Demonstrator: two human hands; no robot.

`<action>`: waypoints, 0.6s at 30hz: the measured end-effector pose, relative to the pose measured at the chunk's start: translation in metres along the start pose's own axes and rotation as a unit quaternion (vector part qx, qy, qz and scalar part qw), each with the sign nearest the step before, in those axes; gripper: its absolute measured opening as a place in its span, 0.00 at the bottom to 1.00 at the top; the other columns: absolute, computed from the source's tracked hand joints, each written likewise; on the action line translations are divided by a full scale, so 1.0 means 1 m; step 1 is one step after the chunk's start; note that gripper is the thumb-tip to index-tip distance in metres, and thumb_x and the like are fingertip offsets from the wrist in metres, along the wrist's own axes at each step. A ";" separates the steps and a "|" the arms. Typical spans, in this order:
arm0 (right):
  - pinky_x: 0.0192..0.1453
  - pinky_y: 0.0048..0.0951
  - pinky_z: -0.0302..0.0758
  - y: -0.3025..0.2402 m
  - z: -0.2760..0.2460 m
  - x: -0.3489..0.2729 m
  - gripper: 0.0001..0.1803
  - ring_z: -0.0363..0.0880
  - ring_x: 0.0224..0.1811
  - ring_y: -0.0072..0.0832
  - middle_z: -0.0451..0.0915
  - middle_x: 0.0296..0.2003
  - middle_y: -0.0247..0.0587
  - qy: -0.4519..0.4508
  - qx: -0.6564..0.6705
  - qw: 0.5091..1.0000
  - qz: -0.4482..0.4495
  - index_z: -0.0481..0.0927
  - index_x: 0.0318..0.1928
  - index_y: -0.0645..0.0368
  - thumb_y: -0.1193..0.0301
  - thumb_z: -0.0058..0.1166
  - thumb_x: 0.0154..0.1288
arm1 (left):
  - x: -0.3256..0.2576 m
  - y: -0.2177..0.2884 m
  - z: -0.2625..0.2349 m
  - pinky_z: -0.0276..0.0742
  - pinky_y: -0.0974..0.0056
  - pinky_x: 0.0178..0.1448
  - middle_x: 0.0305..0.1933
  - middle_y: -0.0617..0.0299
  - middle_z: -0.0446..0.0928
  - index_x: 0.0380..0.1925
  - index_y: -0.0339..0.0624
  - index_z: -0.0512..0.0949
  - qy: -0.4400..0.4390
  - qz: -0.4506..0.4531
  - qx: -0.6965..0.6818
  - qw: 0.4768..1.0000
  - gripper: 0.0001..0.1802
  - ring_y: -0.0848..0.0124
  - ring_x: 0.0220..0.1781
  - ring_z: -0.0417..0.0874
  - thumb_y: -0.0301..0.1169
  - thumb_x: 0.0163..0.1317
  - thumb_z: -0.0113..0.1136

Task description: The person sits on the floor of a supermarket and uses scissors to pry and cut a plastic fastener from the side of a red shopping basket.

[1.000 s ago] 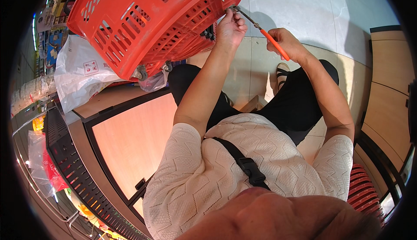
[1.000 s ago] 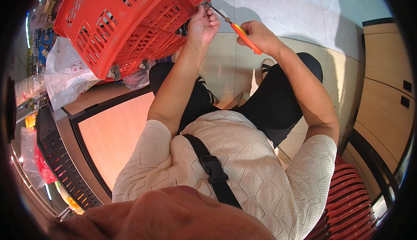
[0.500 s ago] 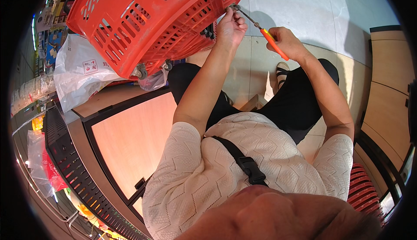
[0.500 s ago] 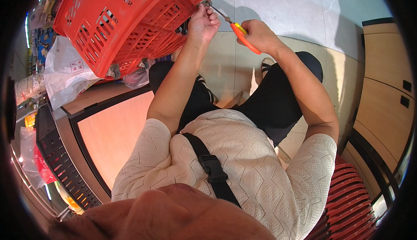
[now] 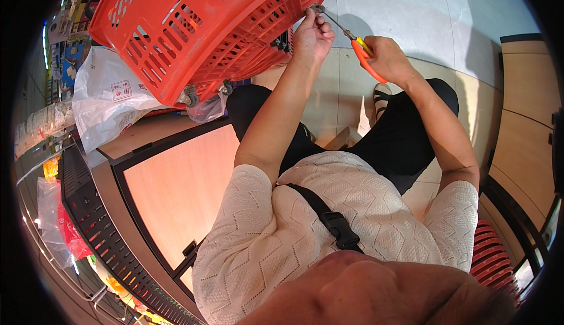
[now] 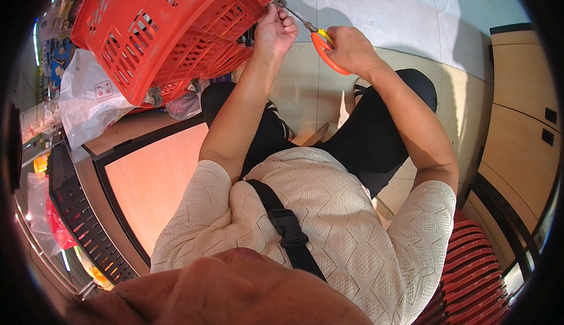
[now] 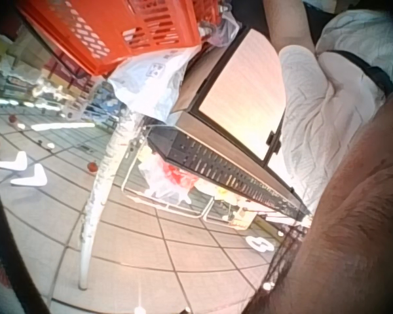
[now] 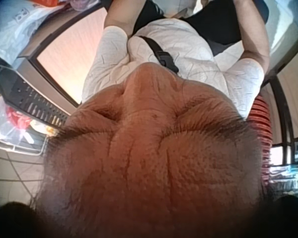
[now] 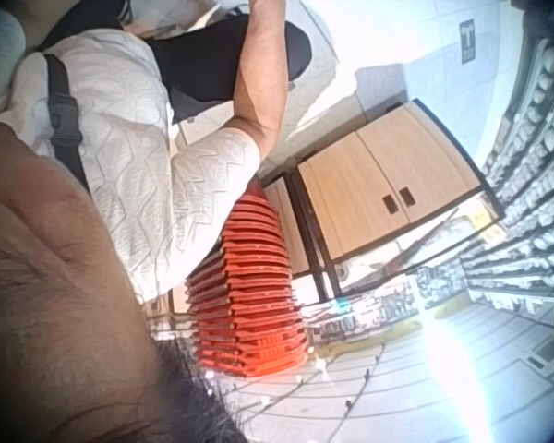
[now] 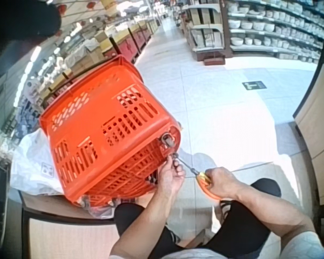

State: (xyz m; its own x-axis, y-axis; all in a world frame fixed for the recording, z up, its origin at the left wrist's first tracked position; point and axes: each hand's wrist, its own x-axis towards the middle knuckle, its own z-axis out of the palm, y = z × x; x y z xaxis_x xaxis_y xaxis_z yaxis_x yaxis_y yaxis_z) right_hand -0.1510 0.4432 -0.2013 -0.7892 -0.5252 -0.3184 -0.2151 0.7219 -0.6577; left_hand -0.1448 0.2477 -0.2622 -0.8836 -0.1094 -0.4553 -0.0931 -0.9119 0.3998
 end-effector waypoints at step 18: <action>0.30 0.38 0.67 -0.007 0.002 -0.008 0.13 0.68 0.21 0.40 0.72 0.18 0.51 0.044 0.003 0.999 -0.015 0.74 0.26 0.67 0.68 0.54 0.56 | -0.001 -0.001 0.002 0.59 0.71 0.25 0.24 0.70 0.66 0.32 0.49 0.70 0.019 0.005 0.002 1.000 0.12 0.75 0.23 0.65 0.43 0.66 0.55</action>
State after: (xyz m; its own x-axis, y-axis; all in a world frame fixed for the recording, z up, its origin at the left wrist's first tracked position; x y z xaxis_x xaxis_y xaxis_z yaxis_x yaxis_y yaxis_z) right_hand -0.1420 0.4410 -0.1959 -0.8298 -0.5046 -0.2383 -0.2352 0.7035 -0.6706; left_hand -0.1447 0.2492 -0.2603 -0.8664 -0.1333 -0.4812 -0.0864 -0.9092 0.4074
